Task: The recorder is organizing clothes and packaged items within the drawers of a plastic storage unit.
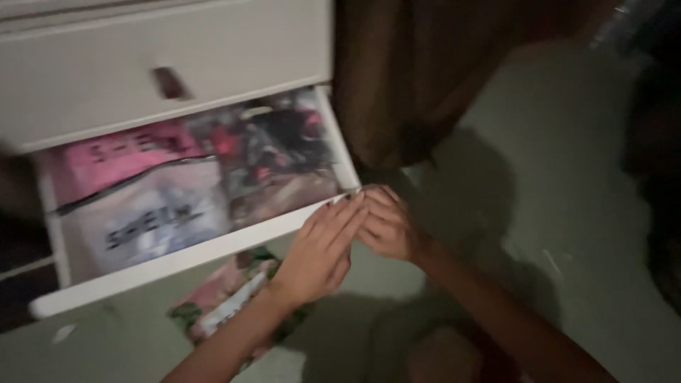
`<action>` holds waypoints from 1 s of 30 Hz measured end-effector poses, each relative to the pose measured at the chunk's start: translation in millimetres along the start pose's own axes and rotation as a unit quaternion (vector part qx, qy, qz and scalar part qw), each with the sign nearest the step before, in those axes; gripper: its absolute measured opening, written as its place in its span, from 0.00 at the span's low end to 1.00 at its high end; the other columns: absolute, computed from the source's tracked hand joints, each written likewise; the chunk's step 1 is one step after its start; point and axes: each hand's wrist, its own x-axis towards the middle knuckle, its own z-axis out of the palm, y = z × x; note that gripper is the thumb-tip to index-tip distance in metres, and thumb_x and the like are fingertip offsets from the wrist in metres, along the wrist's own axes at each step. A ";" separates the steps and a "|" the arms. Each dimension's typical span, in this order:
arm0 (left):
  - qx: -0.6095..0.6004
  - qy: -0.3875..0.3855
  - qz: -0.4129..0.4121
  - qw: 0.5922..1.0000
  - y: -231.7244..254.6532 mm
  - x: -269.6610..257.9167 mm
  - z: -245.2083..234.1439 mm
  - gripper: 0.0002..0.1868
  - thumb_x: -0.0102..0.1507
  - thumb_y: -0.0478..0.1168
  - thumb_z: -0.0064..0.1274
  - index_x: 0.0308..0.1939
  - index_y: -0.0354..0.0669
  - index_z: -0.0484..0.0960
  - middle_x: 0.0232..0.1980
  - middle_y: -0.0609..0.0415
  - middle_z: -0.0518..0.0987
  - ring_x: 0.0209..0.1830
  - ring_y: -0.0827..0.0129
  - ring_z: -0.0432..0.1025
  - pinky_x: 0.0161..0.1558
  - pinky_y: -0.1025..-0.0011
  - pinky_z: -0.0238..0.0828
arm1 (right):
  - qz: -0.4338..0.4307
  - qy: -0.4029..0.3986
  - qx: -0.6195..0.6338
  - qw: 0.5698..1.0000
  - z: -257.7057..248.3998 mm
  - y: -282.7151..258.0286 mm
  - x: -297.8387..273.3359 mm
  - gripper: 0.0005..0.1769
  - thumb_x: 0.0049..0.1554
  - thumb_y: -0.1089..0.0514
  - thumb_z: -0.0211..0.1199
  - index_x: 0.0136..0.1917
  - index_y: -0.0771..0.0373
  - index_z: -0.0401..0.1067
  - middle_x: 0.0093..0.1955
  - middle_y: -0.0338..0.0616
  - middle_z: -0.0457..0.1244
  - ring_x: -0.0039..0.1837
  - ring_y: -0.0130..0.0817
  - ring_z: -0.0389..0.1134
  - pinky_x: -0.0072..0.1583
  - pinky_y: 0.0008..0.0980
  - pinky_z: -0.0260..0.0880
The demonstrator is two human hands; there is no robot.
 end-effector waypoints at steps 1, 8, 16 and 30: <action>0.010 -0.002 -0.002 1.000 0.6 9.6 6.8 0.40 0.57 0.30 0.51 0.75 0.32 0.60 0.79 0.39 0.62 0.78 0.45 0.58 0.76 0.50 0.50 | 0.020 -0.008 -0.013 1.000 -5.0 6.1 -11.7 0.16 0.50 0.66 0.71 0.52 0.73 0.74 0.55 0.56 0.67 0.61 0.56 0.67 0.63 0.54 0.68; 0.010 -0.050 0.021 0.998 6.2 54.8 89.8 0.40 0.59 0.32 0.48 0.77 0.34 0.58 0.80 0.42 0.59 0.80 0.46 0.51 0.77 0.49 0.44 | 0.109 -0.027 -0.058 0.992 -60.4 34.4 -99.8 0.16 0.57 0.64 0.69 0.57 0.72 0.72 0.64 0.59 0.64 0.71 0.59 0.61 0.70 0.55 0.64; -0.034 -0.103 0.033 0.994 3.5 55.4 240.5 0.40 0.61 0.35 0.51 0.77 0.36 0.57 0.80 0.41 0.57 0.81 0.47 0.48 0.78 0.45 0.37 | 0.269 -0.090 -0.127 0.950 -117.6 29.3 -185.5 0.15 0.60 0.61 0.68 0.60 0.63 0.73 0.67 0.49 0.64 0.69 0.53 0.64 0.68 0.48 0.65; -0.199 -0.550 0.111 0.804 35.5 8.9 358.3 0.23 0.73 0.48 0.45 0.71 0.44 0.74 0.69 0.45 0.74 0.68 0.51 0.69 0.71 0.56 0.65 | 0.751 -0.308 0.261 0.523 -160.1 -31.5 -376.6 0.30 0.65 0.44 0.50 0.78 0.52 0.59 0.78 0.40 0.53 0.74 0.38 0.56 0.73 0.43 0.58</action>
